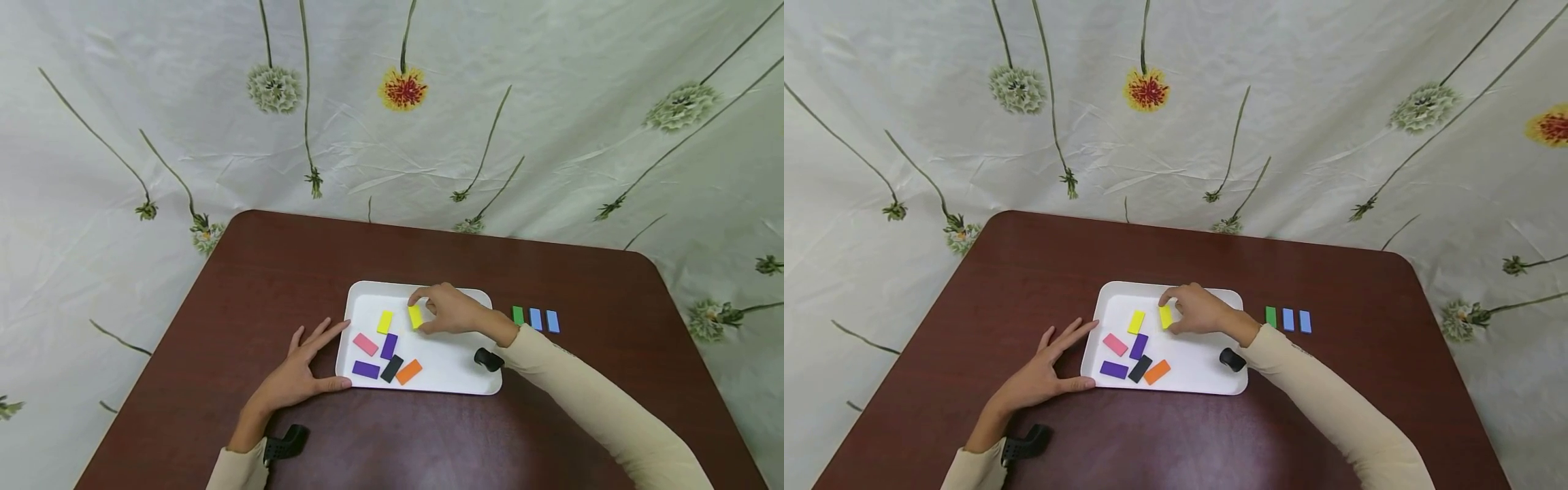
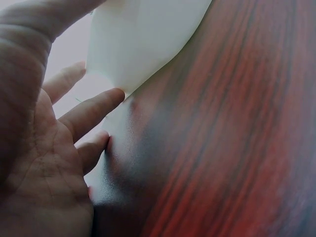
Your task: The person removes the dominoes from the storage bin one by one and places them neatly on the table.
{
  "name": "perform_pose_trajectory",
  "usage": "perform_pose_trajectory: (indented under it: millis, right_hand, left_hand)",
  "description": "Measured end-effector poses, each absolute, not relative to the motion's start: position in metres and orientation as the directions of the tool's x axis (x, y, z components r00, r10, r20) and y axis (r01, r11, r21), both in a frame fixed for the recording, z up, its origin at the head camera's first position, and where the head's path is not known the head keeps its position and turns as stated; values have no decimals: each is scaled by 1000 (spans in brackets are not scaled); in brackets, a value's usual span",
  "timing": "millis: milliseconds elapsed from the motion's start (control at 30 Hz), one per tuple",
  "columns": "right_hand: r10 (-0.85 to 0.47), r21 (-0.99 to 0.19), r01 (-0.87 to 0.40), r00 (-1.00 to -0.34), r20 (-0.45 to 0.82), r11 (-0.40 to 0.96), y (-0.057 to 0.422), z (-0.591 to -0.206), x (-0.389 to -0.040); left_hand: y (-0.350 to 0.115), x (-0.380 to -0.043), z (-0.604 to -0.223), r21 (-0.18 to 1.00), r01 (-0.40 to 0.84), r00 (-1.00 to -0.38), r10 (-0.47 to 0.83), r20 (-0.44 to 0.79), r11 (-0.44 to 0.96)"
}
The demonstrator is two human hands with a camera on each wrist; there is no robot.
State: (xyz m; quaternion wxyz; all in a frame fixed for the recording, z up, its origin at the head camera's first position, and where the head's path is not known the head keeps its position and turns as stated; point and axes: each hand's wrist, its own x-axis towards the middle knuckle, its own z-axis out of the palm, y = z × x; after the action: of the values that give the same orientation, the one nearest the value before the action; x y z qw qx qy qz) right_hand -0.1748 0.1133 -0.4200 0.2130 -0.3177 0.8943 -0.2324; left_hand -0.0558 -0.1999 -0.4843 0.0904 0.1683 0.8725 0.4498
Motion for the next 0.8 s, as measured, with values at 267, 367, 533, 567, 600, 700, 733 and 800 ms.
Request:
perform_pose_trajectory:
  millis: [267, 367, 533, 567, 600, 700, 733, 800]
  right_hand:
    - [-614, -608, -419, -776, -145, 674, 147, -407, -172]
    - [-580, -621, -401, -808, -107, 674, 164, -402, -170]
    - [-518, -617, -373, -853, -66, 693, 200, -396, -165]
    - [-507, -617, -367, -860, -59, 696, 208, -396, -163]
    - [-492, -617, -358, -869, -54, 700, 216, -396, -161]
    - [-454, -625, -330, -890, -44, 707, 241, -399, -156]
    - [-440, -625, -320, -897, -42, 712, 250, -401, -155]
    - [-414, -618, -301, -909, -42, 726, 266, -404, -152]
  left_hand:
    - [-200, -55, -483, 814, 210, -928, 373, -10, 542]
    - [-201, -55, -482, 817, 205, -929, 370, -11, 539]
    - [-201, -56, -484, 819, 214, -927, 376, -2, 532]
    - [-202, -56, -485, 818, 221, -925, 380, 3, 531]
    - [-202, -56, -486, 817, 227, -923, 384, 7, 530]
    - [-202, -56, -488, 818, 240, -920, 390, 21, 523]
    - [-202, -56, -488, 819, 240, -921, 390, 21, 521]
    - [-203, -56, -489, 821, 236, -921, 388, 19, 519]
